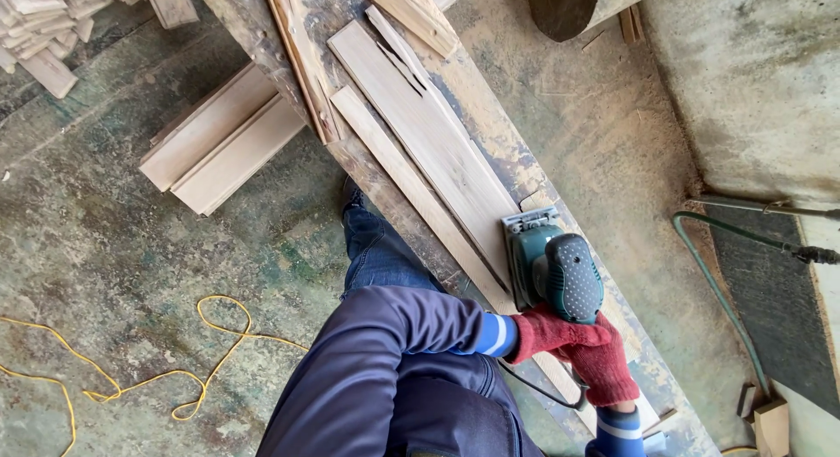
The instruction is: Sanding a long piece of wood using both an electric power sander and a manual sanding block to smooth the surface.
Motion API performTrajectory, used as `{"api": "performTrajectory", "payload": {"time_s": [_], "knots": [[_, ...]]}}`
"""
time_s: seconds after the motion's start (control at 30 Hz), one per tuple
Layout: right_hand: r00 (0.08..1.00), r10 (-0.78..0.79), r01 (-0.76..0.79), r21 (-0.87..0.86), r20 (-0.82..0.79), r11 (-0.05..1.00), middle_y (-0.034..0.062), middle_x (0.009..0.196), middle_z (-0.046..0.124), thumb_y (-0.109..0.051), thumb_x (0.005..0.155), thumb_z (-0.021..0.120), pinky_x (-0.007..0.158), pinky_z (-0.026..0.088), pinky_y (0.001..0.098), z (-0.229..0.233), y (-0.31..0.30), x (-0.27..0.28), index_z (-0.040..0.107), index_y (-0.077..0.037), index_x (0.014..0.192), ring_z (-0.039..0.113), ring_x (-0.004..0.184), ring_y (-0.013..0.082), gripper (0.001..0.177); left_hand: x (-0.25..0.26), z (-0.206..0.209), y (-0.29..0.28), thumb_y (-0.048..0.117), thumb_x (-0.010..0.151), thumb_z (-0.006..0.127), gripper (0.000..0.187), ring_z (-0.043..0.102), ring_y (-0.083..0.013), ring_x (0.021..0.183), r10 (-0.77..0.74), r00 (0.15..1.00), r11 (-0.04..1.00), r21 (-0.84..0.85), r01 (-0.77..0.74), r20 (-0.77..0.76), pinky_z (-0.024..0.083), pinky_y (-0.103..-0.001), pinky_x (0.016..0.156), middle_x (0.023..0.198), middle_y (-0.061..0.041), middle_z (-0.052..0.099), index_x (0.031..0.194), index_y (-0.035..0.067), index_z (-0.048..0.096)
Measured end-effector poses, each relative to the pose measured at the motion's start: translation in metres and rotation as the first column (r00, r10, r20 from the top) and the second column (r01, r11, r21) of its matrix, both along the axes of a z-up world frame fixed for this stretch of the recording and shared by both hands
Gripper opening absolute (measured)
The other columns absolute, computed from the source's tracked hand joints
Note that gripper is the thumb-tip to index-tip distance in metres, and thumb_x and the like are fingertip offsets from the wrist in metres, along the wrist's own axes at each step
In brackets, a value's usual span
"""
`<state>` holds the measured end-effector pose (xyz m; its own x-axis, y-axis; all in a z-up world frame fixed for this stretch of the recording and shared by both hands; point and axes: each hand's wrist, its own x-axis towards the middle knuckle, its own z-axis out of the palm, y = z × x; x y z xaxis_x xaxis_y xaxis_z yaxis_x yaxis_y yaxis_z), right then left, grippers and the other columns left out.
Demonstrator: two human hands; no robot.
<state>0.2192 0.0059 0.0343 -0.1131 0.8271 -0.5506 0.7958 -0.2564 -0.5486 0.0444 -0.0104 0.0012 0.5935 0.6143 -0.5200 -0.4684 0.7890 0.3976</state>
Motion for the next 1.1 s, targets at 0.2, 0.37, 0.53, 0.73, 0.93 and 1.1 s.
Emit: {"api": "performTrajectory", "payload": {"time_s": [0.2, 0.37, 0.53, 0.73, 0.93, 1.1], "knots": [[0.992, 0.083, -0.081, -0.028, 0.095, 0.996, 0.0114, 0.106, 0.079, -0.009, 0.079, 0.075, 0.083, 0.054, 0.035, 0.01, 0.022, -0.022, 0.07, -0.002, 0.119, 0.068, 0.093, 0.0204, 0.04, 0.011, -0.017, 0.002, 0.043, 0.068, 0.085, 0.067, 0.066, -0.0177, 0.07, 0.148, 0.987, 0.989, -0.013, -0.148, 0.058, 0.057, -0.026, 0.059, 0.097, -0.009, 0.071, 0.118, 0.002, 0.067], [0.909, 0.129, -0.098, -0.098, 0.396, 0.99, 0.0168, 0.078, 0.073, -0.025, 0.077, 0.075, 0.08, 0.058, 0.047, 0.06, 0.051, -0.17, 0.073, -0.011, 0.102, 0.074, 0.086, 0.0419, 0.029, -0.018, -0.026, 0.029, 0.043, 0.061, 0.1, 0.096, 0.072, -0.04, 0.086, 0.385, 0.916, 0.914, -0.089, -0.395, -0.115, 0.066, -0.043, 0.069, 0.113, -0.029, 0.066, 0.136, 0.002, 0.057], [0.944, 0.215, -0.184, -0.142, 0.251, 0.973, 0.0109, 0.098, 0.075, -0.031, 0.077, 0.077, 0.094, 0.055, 0.0503, 0.054, 0.078, -0.218, 0.066, -0.02, 0.12, 0.072, 0.104, 0.0387, 0.045, -0.091, -0.025, 0.052, 0.042, 0.062, 0.099, 0.097, 0.073, -0.0408, 0.091, 0.498, 0.848, 0.851, -0.09, -0.518, -0.179, 0.067, -0.044, 0.072, 0.117, -0.033, 0.064, 0.136, -0.005, 0.054], [0.625, 0.664, -0.758, 0.116, 0.41, 0.642, 0.0036, 0.118, 0.066, -0.038, 0.089, 0.061, 0.104, 0.049, 0.0415, -0.004, 0.109, -0.246, 0.059, -0.019, 0.124, 0.062, 0.117, 0.027, 0.04, -0.154, -0.034, 0.075, 0.044, 0.066, 0.097, 0.093, 0.072, -0.0438, 0.097, 0.573, 0.786, 0.808, 0.0, -0.589, -0.233, 0.066, -0.05, 0.075, 0.124, -0.034, 0.063, 0.137, -0.001, 0.057], [0.907, 0.374, -0.37, -0.057, 0.194, 0.927, 0.0104, 0.093, 0.074, -0.038, 0.073, 0.076, 0.09, 0.057, 0.0524, 0.033, 0.111, -0.301, 0.067, -0.02, 0.109, 0.071, 0.103, 0.0385, 0.041, -0.172, -0.07, 0.083, 0.034, 0.07, 0.098, 0.072, 0.076, -0.0403, 0.084, 0.638, 0.748, 0.753, -0.058, -0.656, -0.183, 0.07, -0.046, 0.063, 0.107, -0.027, 0.07, 0.127, 0.003, 0.066], [0.883, 0.394, -0.379, -0.107, 0.257, 0.919, 0.0121, 0.092, 0.074, -0.035, 0.073, 0.074, 0.093, 0.056, 0.0544, 0.039, 0.093, -0.257, 0.068, -0.02, 0.108, 0.071, 0.103, 0.0401, 0.039, -0.121, -0.094, 0.067, 0.034, 0.072, 0.098, 0.069, 0.076, -0.0405, 0.083, 0.637, 0.75, 0.754, -0.053, -0.654, -0.178, 0.07, -0.046, 0.063, 0.105, -0.026, 0.071, 0.127, 0.006, 0.068]]}}
